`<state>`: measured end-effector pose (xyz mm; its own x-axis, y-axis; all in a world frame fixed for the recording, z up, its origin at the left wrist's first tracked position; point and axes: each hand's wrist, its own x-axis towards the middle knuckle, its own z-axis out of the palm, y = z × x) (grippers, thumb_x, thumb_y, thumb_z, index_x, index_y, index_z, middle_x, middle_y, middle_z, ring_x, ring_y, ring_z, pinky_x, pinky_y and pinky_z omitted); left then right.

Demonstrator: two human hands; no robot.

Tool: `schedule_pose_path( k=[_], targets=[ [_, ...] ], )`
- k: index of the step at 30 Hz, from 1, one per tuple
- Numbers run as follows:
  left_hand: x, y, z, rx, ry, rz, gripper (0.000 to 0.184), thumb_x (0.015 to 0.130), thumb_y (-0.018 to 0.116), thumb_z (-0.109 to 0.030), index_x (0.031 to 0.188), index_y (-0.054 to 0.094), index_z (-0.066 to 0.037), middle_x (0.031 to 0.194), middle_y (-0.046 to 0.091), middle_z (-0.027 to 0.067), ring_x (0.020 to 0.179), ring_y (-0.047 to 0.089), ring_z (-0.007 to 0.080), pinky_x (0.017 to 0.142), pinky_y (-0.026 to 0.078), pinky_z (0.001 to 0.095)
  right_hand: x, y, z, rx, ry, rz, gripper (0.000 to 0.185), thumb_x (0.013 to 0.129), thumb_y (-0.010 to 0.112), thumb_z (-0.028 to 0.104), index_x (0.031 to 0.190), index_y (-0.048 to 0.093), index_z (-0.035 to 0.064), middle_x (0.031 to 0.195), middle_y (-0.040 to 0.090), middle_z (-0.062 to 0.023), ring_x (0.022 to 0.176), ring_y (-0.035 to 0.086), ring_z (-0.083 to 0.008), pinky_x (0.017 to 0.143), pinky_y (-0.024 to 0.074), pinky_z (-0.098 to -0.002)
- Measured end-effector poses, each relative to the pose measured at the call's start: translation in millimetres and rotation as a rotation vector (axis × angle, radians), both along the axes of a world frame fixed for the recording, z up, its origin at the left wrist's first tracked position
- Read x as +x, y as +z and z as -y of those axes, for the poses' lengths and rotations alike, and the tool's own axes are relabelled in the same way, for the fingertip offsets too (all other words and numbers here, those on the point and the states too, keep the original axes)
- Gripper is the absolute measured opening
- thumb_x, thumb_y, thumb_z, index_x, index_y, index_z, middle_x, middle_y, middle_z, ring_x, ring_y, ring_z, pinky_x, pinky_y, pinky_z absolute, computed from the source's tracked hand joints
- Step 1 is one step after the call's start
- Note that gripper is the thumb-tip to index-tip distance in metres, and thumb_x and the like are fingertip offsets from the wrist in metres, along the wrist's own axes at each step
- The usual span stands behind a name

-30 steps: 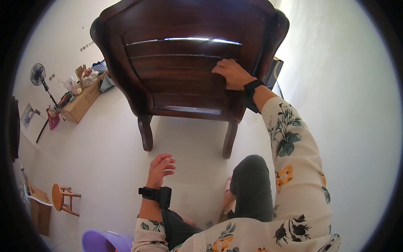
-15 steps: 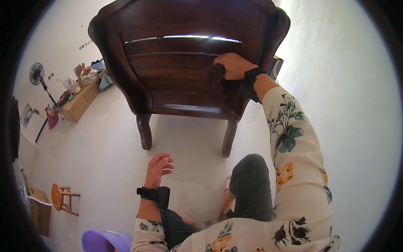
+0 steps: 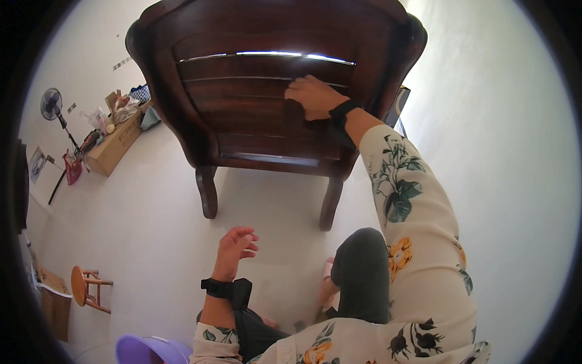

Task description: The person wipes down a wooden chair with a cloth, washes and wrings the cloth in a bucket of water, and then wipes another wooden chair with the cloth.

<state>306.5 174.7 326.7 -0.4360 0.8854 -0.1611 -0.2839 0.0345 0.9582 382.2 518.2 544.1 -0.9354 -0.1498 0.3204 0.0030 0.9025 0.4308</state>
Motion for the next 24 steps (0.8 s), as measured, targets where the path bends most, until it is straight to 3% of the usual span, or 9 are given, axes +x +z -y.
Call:
schedule_pose_path(
  k=[5,8,11,21,24],
  targets=[
    [-16,-3,-4,-0.010,0.020,-0.003,0.027,0.087,0.058,-0.021,0.108,0.057,-0.005,0.093,0.062,0.0066,0.077,0.060,0.0142,0.067,0.049,0.0268,-68,-11,11,0.016,0.052,-0.064,0.032,0.060,0.064,0.005,0.092,0.058,0.0079,0.092,0.058,-0.0056,0.094,0.055,-0.0245,0.079,0.0402,-0.0369],
    [-22,-5,-8,-0.043,0.048,-0.011,0.027,0.087,0.057,-0.021,0.109,0.057,-0.005,0.094,0.062,0.0069,0.077,0.060,0.0145,0.067,0.049,0.0271,-86,-15,19,-0.041,-0.080,-0.053,0.036,0.059,0.065,0.002,0.093,0.058,0.0075,0.088,0.057,-0.0074,0.093,0.054,-0.0263,0.082,0.0395,-0.0358],
    [-24,-6,-6,-0.071,0.064,-0.014,0.028,0.086,0.057,-0.021,0.109,0.057,-0.005,0.094,0.062,0.0072,0.077,0.060,0.0148,0.067,0.049,0.0272,-76,-15,16,-0.029,-0.090,-0.120,0.025,0.061,0.064,0.010,0.085,0.061,0.0063,0.087,0.061,-0.0081,0.093,0.057,-0.0260,0.079,0.0406,-0.0385],
    [-27,-21,-1,-0.075,0.107,0.011,0.027,0.086,0.059,-0.019,0.109,0.058,-0.005,0.092,0.063,0.0063,0.074,0.060,0.0134,0.065,0.048,0.0254,23,-18,-26,-0.107,-0.425,-0.189,0.029,0.062,0.064,0.011,0.090,0.063,0.0048,0.090,0.064,-0.0130,0.094,0.059,-0.0294,0.080,0.0437,-0.0396],
    [-25,-16,1,-0.079,0.110,0.001,0.027,0.085,0.059,-0.019,0.108,0.058,-0.006,0.091,0.063,0.0060,0.074,0.060,0.0133,0.064,0.048,0.0251,41,-18,-28,-0.012,-0.491,-0.155,0.030,0.063,0.065,0.011,0.091,0.063,0.0044,0.089,0.064,-0.0132,0.093,0.059,-0.0284,0.081,0.0438,-0.0388]
  ],
)
